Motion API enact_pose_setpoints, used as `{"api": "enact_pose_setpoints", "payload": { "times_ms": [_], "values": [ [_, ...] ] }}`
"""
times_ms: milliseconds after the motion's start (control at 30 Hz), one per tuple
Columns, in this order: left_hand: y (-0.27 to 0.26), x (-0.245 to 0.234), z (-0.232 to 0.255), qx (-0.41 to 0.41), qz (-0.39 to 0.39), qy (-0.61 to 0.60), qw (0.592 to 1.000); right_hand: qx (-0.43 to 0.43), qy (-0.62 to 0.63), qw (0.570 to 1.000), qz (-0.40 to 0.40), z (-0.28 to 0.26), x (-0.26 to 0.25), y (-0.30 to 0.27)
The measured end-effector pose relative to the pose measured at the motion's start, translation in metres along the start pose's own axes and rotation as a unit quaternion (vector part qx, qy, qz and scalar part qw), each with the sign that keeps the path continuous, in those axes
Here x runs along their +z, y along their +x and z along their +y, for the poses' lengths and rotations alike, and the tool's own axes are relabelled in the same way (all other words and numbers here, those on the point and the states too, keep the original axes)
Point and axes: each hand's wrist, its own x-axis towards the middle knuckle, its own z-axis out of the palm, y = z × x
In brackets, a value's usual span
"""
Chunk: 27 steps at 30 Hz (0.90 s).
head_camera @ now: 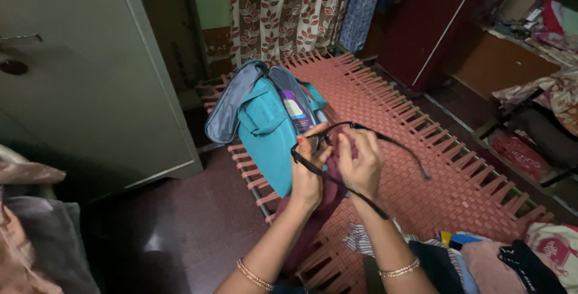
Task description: The person cleans a pair of eyeglasses using a maroon cloth, repeatedly wiping the lenses and frames. The person then places the glasses into a light blue backpack and briefly handles a blue water bottle.
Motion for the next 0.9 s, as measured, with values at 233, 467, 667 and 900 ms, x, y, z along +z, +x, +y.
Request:
{"api": "enact_pose_setpoints", "payload": {
  "times_ms": [233, 467, 667, 900],
  "values": [
    [0.008, -0.011, -0.013, 0.002, 0.017, -0.012, 1.0, -0.06, -0.005, 0.998, -0.031, 0.0, 0.001, 0.003],
    [0.003, -0.009, -0.014, -0.023, 0.023, 0.02, 0.999, -0.027, -0.115, 0.993, -0.015, 0.001, -0.007, 0.004],
    [0.004, -0.013, -0.024, -0.015, 0.042, 0.0, 0.999, -0.024, -0.032, 0.996, -0.077, 0.0, -0.013, -0.001],
    [0.009, -0.014, -0.02, -0.024, 0.05, -0.009, 0.998, -0.081, -0.079, 0.991, -0.076, 0.027, -0.016, -0.011]
  ]
}}
